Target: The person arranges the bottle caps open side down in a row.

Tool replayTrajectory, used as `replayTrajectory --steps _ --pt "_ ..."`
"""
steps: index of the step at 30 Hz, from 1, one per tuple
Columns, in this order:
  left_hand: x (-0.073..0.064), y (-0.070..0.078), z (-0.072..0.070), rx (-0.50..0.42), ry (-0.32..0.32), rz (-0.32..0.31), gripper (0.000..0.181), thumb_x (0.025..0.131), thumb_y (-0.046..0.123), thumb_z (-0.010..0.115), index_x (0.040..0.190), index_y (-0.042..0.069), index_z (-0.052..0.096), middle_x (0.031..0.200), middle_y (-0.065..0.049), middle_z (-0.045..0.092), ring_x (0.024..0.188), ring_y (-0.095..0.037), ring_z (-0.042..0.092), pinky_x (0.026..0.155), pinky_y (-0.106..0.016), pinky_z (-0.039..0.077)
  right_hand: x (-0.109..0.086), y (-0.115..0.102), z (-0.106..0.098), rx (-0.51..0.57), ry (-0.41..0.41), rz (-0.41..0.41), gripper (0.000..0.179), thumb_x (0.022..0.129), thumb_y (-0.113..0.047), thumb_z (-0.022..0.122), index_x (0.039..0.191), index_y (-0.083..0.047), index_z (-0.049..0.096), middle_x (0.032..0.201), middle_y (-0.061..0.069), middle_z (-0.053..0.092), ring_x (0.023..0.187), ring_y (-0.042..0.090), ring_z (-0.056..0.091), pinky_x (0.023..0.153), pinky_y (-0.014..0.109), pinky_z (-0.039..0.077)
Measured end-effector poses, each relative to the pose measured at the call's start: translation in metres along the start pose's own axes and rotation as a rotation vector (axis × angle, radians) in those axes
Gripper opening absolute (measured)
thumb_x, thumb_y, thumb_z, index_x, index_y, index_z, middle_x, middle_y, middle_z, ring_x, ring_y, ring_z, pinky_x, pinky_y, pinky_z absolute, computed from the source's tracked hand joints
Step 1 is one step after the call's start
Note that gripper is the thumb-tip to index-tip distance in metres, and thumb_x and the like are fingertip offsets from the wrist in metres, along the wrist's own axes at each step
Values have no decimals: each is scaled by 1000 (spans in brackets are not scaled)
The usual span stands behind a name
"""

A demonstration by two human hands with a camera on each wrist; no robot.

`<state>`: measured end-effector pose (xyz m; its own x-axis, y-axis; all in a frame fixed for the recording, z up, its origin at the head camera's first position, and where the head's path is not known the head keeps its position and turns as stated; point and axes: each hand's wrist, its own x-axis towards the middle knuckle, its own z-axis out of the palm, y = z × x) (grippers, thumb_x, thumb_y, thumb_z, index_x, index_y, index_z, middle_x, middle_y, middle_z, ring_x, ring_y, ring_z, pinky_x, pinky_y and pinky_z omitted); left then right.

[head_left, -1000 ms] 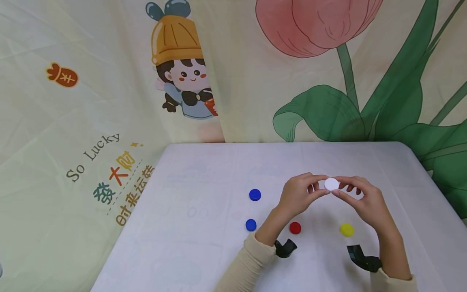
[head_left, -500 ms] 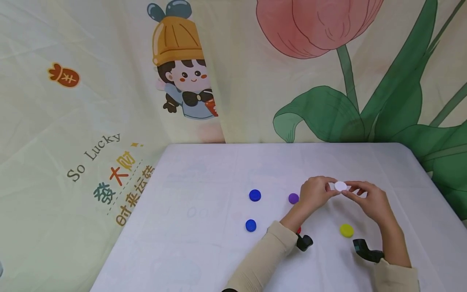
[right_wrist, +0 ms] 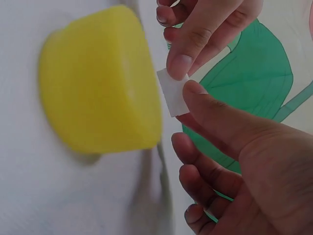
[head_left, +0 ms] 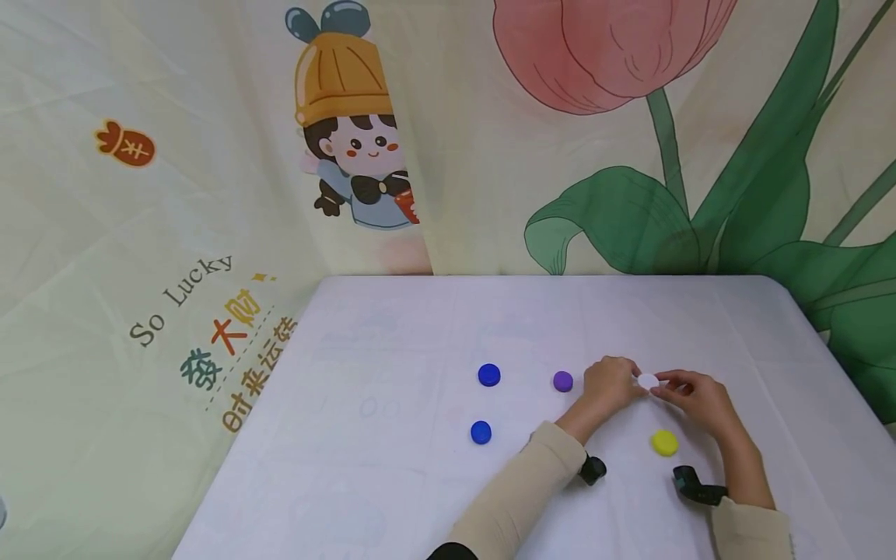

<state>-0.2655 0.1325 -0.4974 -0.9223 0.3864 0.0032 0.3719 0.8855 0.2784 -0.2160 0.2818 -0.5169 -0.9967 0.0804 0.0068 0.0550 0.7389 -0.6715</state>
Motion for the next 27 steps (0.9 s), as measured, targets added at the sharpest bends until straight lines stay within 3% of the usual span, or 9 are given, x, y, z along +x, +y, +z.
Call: replayTrajectory --steps 10,17,22,27 --pt "1 -2 4 63 8 20 21 75 44 73 93 35 72 86 15 65 74 -5 59 56 -21 39 0 3 6 -23 -5 -9 36 83 -21 70 111 1 63 86 10 59 77 24 47 56 25 40" --pt "0 -3 0 101 -31 21 22 75 42 74 96 33 72 82 12 65 71 -7 59 53 -23 40 0 3 3 -11 -41 -1 43 82 -20 71 117 1 60 86 9 58 77 23 46 56 24 40" --pt "-2 -5 -7 140 -27 26 19 76 41 73 92 30 71 76 9 63 66 -9 57 49 -24 40 1 4 0 -8 -60 19 48 82 -23 71 121 -1 57 89 10 57 78 24 45 56 24 40" --pt "-8 -12 -27 76 -1 -4 31 78 42 71 108 33 68 94 13 66 80 -8 61 55 -23 43 0 3 -1 -5 -79 32 48 81 -26 71 120 -2 57 89 8 57 79 23 45 59 27 40"
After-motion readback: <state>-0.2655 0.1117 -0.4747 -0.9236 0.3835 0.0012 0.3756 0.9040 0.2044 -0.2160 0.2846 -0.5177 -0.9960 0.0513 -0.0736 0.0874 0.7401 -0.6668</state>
